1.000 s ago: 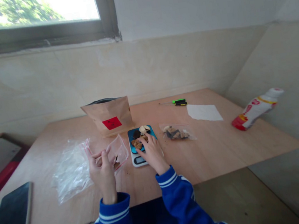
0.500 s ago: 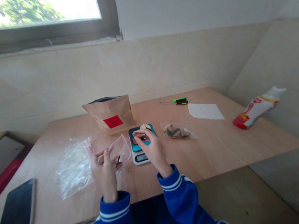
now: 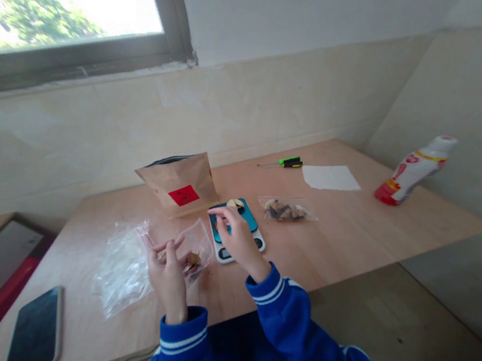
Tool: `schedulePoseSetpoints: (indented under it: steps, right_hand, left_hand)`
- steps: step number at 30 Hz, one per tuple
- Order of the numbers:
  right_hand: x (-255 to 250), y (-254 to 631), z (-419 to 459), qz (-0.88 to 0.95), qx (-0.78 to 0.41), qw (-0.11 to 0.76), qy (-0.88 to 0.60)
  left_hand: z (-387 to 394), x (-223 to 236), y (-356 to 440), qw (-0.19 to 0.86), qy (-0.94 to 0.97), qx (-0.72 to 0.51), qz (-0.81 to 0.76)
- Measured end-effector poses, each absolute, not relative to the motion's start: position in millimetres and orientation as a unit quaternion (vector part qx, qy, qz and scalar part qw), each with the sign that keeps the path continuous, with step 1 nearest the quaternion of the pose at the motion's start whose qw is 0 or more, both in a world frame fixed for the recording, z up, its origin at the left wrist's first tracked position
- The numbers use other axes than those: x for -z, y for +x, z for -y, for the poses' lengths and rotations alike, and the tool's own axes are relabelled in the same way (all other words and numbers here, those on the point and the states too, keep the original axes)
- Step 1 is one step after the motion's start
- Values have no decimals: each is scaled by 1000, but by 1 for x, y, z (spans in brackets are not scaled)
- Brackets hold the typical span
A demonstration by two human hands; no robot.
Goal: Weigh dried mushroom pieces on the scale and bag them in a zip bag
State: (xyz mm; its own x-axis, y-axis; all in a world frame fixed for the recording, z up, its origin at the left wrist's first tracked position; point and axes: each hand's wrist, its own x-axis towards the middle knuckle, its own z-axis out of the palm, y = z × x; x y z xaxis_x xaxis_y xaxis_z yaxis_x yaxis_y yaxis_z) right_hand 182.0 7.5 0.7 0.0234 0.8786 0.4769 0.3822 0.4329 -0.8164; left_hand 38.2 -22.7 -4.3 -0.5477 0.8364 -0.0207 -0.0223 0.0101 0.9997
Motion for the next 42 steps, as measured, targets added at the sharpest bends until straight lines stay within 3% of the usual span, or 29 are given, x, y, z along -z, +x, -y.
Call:
schedulePoseSetpoints:
  steps: [7, 10, 21, 31, 42]
  right_hand:
    - [38, 201, -49, 792, -148, 303, -509]
    - [42, 198, -58, 809, -117, 260, -515]
    - [39, 192, -54, 797, -114, 294, -515]
    - [36, 204, -49, 687, -176, 404, -578]
    - [39, 212, -42, 655, -187, 458, -571]
  left_hand:
    - [27, -4, 36, 342, 308, -651, -604]
    - [30, -8, 35, 351, 299, -647, -607]
    - [35, -10, 30, 364, 308, -644, -598]
    - [33, -4, 26, 370, 307, -645, -594]
    - [33, -1, 27, 381, 304, -631, -603]
